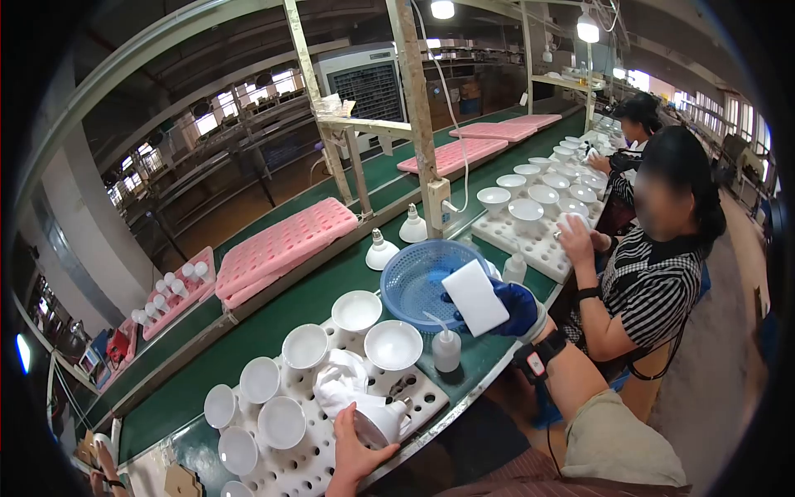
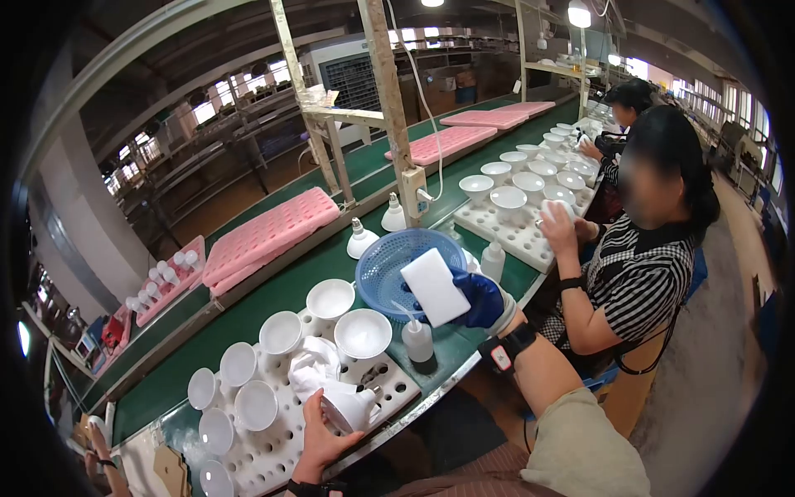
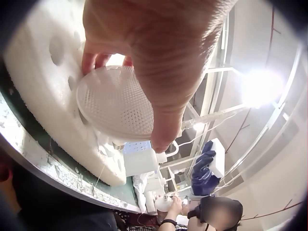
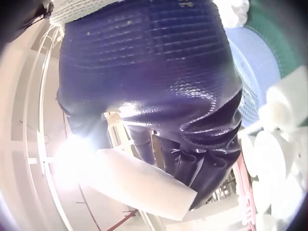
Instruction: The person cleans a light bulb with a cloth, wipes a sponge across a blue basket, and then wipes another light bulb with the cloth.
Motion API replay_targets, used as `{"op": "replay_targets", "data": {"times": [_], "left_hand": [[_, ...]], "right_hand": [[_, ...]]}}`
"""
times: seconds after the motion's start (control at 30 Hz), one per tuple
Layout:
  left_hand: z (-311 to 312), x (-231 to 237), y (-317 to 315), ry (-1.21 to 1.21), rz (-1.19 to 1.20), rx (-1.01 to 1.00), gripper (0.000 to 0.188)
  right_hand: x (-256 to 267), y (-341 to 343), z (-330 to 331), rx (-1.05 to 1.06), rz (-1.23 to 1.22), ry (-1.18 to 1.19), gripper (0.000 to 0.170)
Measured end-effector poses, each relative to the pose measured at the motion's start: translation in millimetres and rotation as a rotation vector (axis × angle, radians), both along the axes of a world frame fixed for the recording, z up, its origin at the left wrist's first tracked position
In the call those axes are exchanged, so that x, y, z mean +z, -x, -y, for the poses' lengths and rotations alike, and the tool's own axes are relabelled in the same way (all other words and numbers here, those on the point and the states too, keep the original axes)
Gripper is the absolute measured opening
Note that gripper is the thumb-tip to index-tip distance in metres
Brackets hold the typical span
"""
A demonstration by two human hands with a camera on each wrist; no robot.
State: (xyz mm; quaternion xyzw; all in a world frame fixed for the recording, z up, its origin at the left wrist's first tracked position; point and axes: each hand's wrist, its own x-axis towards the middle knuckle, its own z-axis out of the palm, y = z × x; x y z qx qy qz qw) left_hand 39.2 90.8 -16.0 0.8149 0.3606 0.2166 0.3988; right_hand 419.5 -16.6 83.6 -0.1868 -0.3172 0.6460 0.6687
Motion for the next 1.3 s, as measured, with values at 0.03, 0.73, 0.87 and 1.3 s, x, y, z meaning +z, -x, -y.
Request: {"op": "replay_targets", "data": {"times": [0.03,0.73,0.87,1.3], "left_hand": [[1.0,-0.8,0.4,-0.04,-0.003,0.0,0.111],[21.7,13.4,14.1,-0.002,-0.027,-0.008,0.114],[31.4,23.3,8.3,-0.197,-0.081,-0.071,0.116],[43.1,-8.8,-1.1,0.071,0.113,0.067,0.113]], "right_hand": [[-0.3,11.6,8.9,-0.003,0.009,0.016,0.073],[-65.3,148.9,9.0,-0.359,1.903,-0.119,0.063],[-61.3,168.3,10.4,-0.406,1.63,-0.35,0.066],[-72.7,170.0,21.6,-0.271,1.386,-0.131,0.069]]}}
